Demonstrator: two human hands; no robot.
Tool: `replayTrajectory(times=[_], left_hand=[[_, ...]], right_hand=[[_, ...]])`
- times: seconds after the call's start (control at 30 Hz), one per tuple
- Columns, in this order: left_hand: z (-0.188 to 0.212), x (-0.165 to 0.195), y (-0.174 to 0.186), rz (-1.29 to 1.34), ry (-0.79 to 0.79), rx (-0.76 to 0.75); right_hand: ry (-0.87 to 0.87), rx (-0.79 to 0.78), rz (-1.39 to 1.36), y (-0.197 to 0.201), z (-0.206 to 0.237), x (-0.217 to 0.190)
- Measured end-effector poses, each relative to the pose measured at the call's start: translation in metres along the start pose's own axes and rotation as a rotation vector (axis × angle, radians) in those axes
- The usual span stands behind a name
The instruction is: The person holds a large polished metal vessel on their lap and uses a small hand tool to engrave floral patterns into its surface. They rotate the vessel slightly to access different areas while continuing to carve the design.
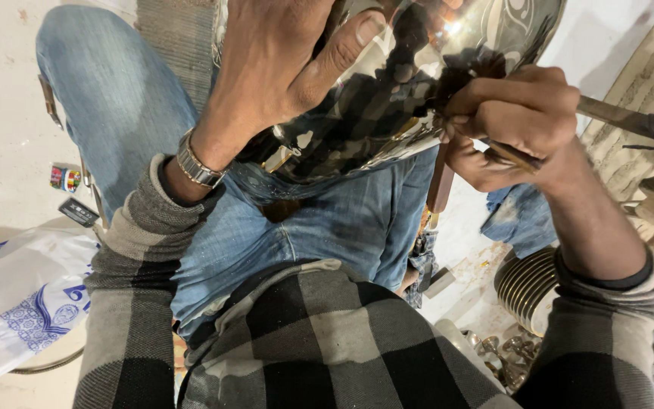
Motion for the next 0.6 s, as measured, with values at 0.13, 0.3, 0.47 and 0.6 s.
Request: replayTrajectory(times=[0.13,0.3,0.47,0.6], left_hand=[[-0.004,0.002,0.001,-0.014,-0.022,-0.007],[-0.007,0.005,0.004,-0.032,-0.03,-0.014],[-0.011,0.005,0.003,-0.017,-0.01,-0.021],[-0.012,0.006,0.003,-0.03,-0.017,0.002]], right_hand=[[-0.017,0.083,0.032,0.0,0.012,0.001],[0.0,0.173,0.038,-0.003,0.017,-0.003],[-0.035,0.241,-0.007,-0.007,0.027,0.001],[-0.055,0.33,-0.087,-0.009,0.031,-0.001]])
Point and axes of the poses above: each hand's wrist, its own z-axis away from the middle knuckle, its own y-axis out of the back of the hand, x = y × z, the point moved 6 cm from there along -z, towards the middle knuckle, and after that the axes turned 9 degrees about -y, right-handed, at the moved point
